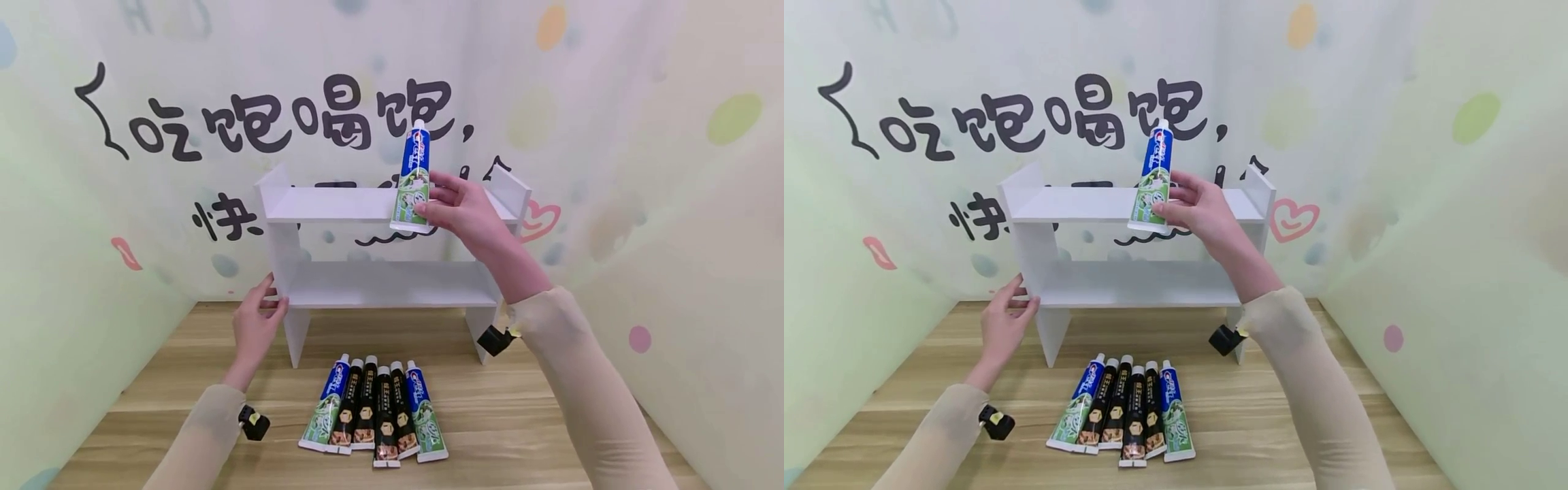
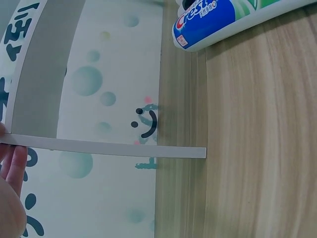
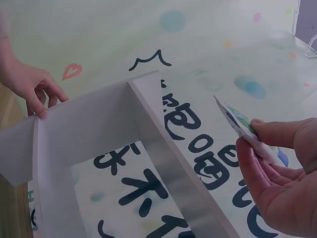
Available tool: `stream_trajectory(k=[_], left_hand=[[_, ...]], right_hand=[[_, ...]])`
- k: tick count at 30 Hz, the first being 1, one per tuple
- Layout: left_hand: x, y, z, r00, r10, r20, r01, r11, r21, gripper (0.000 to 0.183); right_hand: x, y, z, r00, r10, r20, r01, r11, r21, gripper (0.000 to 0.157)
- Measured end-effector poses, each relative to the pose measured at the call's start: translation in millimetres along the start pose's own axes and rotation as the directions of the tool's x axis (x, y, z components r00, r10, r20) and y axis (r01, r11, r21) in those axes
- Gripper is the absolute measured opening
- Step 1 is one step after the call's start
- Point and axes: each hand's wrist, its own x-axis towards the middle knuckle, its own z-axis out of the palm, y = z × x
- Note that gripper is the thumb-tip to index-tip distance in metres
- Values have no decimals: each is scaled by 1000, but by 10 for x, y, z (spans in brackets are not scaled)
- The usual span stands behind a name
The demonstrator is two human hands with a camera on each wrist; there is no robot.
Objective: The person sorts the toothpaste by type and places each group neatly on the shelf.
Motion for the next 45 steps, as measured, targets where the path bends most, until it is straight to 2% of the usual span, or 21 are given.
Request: stream_trajectory(k=[5,12,22,27,33,45], left_hand=[[10,10,23,1000,0,10,0,1000,-24,50],[16,21,17,1000,-9,18,10,1000,-28,51],[-19,-10,6,1000,-23,21,23,999,-28,52],[-12,-12,9,1000,-18,16,19,999,-33,52],[-2,-15,18,1000,-17,13,17,1000,-22,51],[9,-15,19,1000,-12,15,12,1000,-17,52]], right_hand=[[116,-14,32,1000,-24,-15,24,1000,2,70],[265,0,108,1000,-17,-19,19,994,106,69],[464,95,244,998,-61,-10,62,990,127,70],[551,74,328,999,-42,-6,43,992,118,71],[619,29,451,1000,-19,24,14,983,181,73],[689,24,666,998,-33,63,24,992,127,79]])
